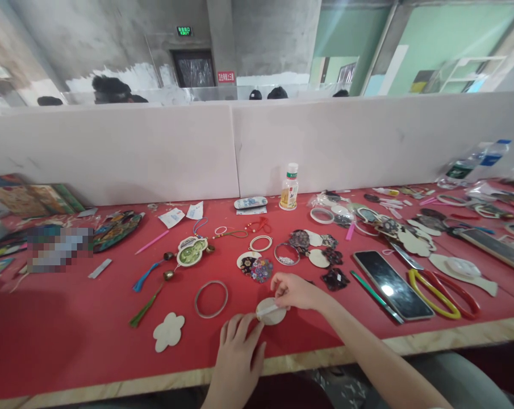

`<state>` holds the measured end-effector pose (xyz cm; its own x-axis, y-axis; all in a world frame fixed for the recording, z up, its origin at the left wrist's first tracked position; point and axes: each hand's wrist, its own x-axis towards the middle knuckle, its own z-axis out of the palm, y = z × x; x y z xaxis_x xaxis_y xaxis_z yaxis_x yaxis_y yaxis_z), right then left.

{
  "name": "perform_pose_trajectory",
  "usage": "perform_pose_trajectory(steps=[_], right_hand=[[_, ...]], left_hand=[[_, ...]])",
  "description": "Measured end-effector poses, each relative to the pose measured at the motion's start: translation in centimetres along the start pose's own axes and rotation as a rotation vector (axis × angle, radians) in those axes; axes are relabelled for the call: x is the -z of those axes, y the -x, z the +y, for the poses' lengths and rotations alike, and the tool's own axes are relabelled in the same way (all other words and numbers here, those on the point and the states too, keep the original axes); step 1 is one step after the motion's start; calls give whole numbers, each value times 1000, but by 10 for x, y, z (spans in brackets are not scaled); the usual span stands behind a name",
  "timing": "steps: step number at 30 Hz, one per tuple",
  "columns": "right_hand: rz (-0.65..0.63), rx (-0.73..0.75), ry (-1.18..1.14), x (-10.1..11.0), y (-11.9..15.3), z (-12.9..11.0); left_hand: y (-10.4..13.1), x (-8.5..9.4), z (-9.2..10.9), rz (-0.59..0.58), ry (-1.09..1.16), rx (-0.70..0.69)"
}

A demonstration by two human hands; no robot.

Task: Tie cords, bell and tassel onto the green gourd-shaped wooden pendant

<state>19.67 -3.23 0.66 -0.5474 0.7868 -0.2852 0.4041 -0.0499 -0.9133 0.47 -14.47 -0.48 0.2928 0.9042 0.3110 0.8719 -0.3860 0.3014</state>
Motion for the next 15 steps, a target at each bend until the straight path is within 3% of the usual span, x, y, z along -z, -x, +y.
perform_pose_trajectory(steps=[15], right_hand=[[87,-51,141,-4,0,1]], left_hand=[[-1,-2,0,10,9,-42]])
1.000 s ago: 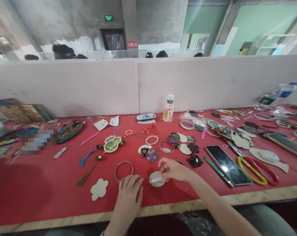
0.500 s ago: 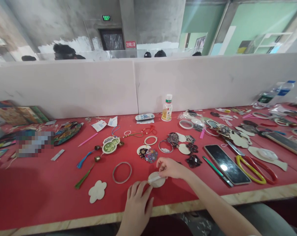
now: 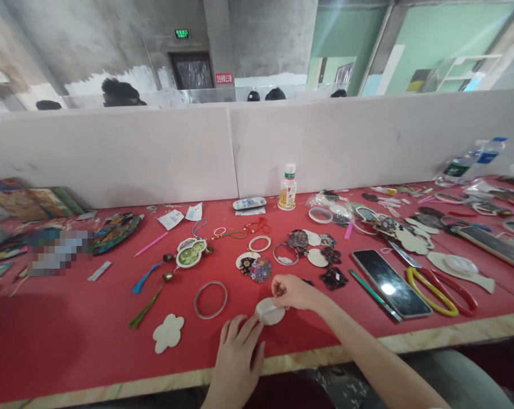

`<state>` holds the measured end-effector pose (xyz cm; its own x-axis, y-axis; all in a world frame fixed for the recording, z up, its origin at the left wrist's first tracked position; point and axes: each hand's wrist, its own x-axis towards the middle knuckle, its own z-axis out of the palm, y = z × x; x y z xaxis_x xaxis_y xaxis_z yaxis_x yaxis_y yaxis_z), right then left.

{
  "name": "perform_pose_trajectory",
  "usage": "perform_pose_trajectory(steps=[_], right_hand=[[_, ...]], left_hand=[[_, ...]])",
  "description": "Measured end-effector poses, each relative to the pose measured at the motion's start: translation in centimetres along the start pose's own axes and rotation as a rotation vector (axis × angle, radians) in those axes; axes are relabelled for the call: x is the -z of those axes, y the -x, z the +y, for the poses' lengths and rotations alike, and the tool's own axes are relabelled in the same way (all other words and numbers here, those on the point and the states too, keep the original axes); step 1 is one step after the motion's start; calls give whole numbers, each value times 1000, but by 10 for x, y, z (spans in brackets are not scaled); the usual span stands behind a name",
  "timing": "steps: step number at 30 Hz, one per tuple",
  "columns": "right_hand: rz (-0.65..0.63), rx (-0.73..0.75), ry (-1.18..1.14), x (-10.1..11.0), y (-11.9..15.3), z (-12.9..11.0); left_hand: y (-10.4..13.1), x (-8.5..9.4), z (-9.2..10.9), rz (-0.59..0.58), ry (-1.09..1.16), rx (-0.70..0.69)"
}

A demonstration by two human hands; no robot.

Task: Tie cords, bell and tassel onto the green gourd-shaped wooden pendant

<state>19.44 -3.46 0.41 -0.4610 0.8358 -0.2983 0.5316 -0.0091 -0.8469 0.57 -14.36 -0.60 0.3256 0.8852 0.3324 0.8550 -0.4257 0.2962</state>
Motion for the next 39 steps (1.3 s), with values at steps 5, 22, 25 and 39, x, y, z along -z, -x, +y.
perform_pose_trajectory(steps=[5,22,25,39], right_hand=[[116,86,183,0,5,-4],[108,141,275,2,8,-5],[145,164,295,0,12,-8],[166,-146,137,0,29,-6]], left_hand=[[-9,5,4,-60,-46,-30],[-16,-13,28,42,-279,63],[-18,-13,29,30,-295,64],[-18,-23,31,60,-360,-3]])
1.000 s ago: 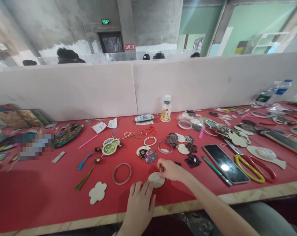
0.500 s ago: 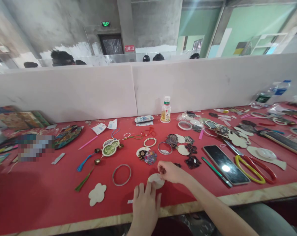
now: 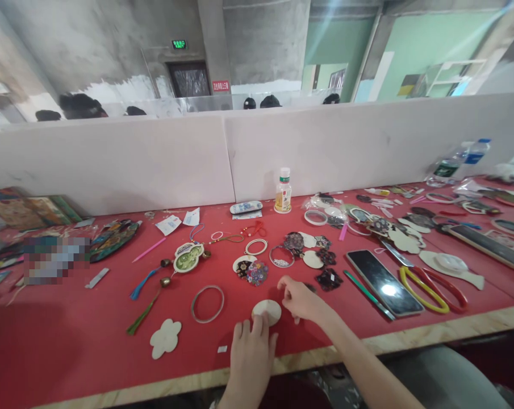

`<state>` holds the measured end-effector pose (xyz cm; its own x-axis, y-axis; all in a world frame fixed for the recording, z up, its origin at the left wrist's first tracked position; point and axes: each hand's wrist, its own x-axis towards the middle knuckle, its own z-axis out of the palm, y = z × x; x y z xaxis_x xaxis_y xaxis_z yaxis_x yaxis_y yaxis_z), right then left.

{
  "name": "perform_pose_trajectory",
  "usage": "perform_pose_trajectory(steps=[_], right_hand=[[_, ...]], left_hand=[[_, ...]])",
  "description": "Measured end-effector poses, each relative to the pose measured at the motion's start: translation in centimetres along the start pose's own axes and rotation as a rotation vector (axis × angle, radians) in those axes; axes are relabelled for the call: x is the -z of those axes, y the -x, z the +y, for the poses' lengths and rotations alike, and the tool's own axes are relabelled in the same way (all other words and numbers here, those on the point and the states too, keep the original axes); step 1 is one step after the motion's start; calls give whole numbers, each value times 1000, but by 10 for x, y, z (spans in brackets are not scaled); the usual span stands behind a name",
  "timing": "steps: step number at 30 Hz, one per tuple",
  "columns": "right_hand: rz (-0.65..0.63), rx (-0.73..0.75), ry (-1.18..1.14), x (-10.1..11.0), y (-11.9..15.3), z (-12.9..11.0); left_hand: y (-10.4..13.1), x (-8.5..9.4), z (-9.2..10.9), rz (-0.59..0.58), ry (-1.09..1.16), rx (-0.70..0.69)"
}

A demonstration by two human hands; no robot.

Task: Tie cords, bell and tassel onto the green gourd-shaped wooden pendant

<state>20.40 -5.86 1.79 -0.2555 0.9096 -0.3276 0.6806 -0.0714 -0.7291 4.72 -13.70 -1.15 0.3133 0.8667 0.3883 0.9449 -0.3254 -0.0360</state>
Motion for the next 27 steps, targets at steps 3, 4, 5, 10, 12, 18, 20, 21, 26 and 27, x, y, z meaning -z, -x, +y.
perform_pose_trajectory(steps=[3,4,5,10,12,18,20,21,26,27], right_hand=[[239,79,120,-10,7,3],[308,107,167,-15,8,4],[355,118,210,-21,10,4],[412,101,312,-37,12,3],[400,100,294,-35,13,4],[384,133,228,-25,16,8],[377,140,214,-23,17,9],[377,144,205,-22,17,9],[395,125,207,-26,10,4],[399,129,231,-28,8,2]], left_hand=[[1,-1,0,32,7,-2],[1,0,1,42,11,-1],[1,0,1,46,15,-2],[4,6,-2,-2,36,9],[7,8,-5,-28,48,27],[14,14,-14,-21,103,22],[15,15,-15,-20,122,16],[15,15,-15,-20,123,19],[16,10,-12,7,103,27],[17,9,-12,17,101,19]])
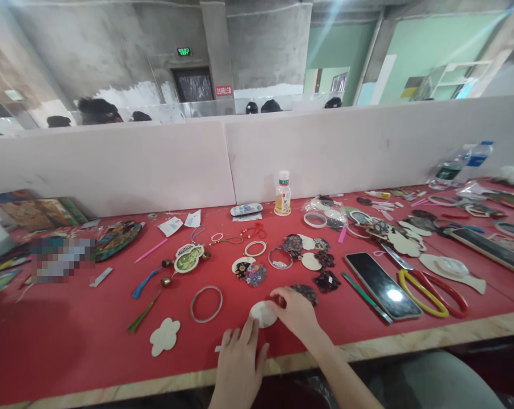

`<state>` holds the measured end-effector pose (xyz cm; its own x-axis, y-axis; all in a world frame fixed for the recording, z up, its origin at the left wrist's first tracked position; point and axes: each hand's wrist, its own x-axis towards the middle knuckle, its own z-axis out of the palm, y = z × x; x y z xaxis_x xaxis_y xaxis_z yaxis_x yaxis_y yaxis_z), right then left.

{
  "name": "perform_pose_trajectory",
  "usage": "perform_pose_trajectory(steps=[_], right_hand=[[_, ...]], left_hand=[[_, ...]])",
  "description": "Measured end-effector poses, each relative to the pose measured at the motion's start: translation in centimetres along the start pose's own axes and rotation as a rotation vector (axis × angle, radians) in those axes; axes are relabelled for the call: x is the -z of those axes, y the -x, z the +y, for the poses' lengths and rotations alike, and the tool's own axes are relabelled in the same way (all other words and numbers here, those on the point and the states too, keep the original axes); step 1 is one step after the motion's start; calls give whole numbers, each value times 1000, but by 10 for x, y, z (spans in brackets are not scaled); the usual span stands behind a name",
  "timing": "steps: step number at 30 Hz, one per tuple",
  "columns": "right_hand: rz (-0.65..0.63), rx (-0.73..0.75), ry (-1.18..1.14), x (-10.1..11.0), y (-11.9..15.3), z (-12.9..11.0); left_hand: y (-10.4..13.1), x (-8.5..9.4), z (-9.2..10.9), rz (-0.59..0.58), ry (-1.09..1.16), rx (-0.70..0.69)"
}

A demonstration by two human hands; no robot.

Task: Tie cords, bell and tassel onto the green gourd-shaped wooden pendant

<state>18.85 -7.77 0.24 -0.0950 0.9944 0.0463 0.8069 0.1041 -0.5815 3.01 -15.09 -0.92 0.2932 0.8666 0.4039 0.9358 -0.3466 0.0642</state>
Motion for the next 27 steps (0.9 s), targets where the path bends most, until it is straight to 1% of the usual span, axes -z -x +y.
perform_pose_trajectory(steps=[3,5,8,10,13,16,20,24,27], right_hand=[[-6,57,70,-8,-4,-6],[-4,75,115,-10,-7,-6],[41,7,186,-7,-10,1],[71,-21,184,-1,-10,7],[61,60,72,5,-8,10],[-10,143,-6,5,-6,4],[-71,177,42,1,-10,-6],[-46,240,90,-3,-12,-6],[-23,326,231,-9,-11,-4]], left_hand=[[1,-2,-2,19,-4,-36],[1,-3,-4,12,-7,-59],[1,-4,-8,5,-22,-66],[2,-4,-8,13,-30,-64],[2,-4,-8,24,-30,-65],[1,-1,-6,23,-30,-55],[0,4,-4,-2,-30,-38],[1,6,-3,-8,-3,-11],[1,5,-1,-14,25,12]])
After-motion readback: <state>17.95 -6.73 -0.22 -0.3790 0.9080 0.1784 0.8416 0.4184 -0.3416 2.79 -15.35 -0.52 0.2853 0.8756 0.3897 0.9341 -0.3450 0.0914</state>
